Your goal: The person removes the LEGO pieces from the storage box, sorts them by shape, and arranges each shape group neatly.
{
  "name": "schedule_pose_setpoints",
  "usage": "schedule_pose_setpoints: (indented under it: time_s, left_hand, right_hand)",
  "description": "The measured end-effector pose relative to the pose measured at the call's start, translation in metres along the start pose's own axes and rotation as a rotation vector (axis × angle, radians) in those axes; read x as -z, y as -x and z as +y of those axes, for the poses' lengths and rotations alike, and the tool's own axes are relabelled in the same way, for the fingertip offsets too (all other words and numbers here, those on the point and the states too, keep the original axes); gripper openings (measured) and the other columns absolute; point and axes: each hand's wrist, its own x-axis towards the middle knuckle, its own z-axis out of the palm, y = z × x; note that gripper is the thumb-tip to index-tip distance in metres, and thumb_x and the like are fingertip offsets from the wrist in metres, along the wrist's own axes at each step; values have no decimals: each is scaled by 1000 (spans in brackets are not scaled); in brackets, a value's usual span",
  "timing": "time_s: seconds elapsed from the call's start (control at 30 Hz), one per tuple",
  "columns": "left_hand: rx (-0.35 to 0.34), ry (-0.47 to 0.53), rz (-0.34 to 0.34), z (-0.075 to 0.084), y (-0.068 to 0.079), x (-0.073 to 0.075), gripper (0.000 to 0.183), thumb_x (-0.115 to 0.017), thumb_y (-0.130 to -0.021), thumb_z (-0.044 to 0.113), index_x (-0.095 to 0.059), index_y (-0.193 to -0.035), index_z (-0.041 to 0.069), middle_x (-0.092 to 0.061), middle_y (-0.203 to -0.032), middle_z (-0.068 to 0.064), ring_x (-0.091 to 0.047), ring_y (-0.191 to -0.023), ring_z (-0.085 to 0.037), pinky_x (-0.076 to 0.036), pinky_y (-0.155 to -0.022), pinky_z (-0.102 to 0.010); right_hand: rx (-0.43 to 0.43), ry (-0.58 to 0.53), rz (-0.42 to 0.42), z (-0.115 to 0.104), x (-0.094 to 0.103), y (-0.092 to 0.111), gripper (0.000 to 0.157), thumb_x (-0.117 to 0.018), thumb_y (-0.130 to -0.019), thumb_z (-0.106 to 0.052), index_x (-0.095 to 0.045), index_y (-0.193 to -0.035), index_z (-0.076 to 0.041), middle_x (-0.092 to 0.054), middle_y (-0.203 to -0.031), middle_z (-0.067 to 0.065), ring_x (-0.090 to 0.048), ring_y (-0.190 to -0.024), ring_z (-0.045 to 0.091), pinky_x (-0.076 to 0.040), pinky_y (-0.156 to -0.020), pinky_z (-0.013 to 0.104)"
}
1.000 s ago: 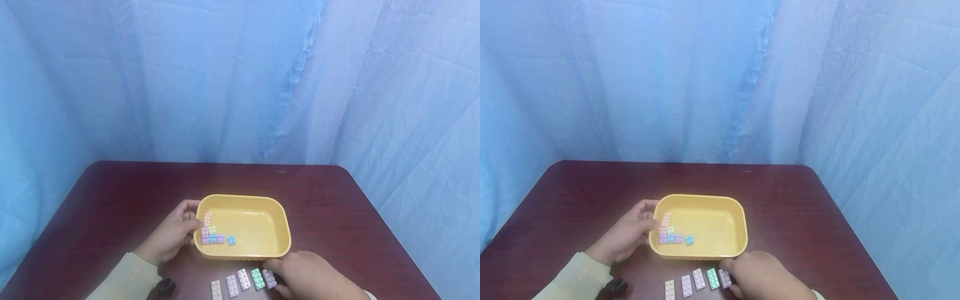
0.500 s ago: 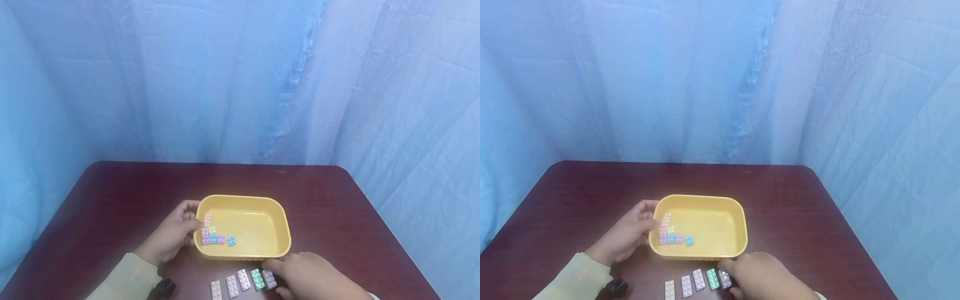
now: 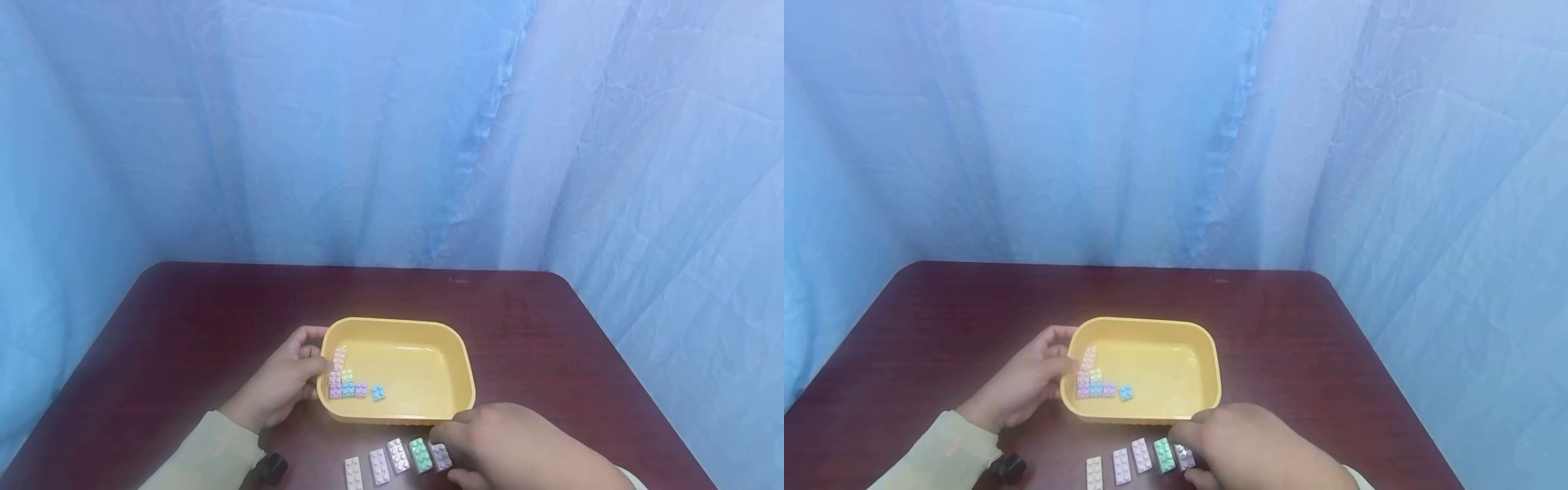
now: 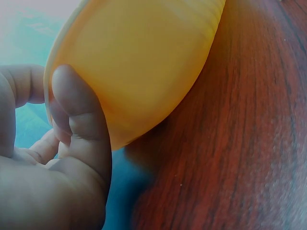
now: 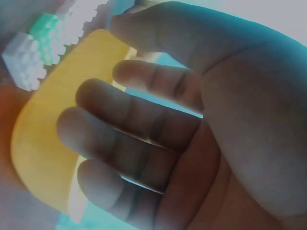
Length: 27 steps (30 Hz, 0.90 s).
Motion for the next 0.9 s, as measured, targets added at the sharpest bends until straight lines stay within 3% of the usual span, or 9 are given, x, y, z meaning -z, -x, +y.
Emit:
schedule_pose_setpoints:
  time_s: [0.17, 0.37, 0.63, 0.9]
  left_hand:
    - [2, 3, 6, 0, -1, -1, 70, -71, -92, 0, -46, -157, 10, -63, -102, -11, -63, -76, -21, -58, -59, -26]
    - [-1, 2, 13, 0, -4, -2, 69, -72, -92, 1, -47, -156, 11, -63, -102, -11, -64, -76, -21, -59, -59, -26]
    - [0, 5, 1, -2, -6, -4, 70, -72, -93, 1, -47, -157, 11, -63, -102, -11, -64, -75, -21, -59, -59, -27]
    - [-3, 7, 3, -2, -9, -3, 70, -73, -93, 2, -47, -157, 12, -64, -103, -12, -65, -76, -21, -60, -59, -27]
  right_hand:
    - [-11, 66, 40, 0, 13, -5, 21, -82, -100, -33, -61, -96, -37, -42, -77, -29, -38, -66, -5, -40, -62, 18]
    - [-19, 91, 63, 13, 25, -20, 20, -85, -94, -30, -70, -107, -33, -54, -85, -25, -41, -66, -7, -43, -61, 18]
    - [-53, 75, 7, 22, 32, -45, 24, -85, -95, -30, -73, -117, -29, -73, -101, -18, -62, -81, -7, -56, -70, 23]
    - [-71, 51, -60, 26, 37, -71, 22, -84, -97, -27, -73, -115, -27, -71, -100, -16, -61, -85, -1, -57, -74, 27]
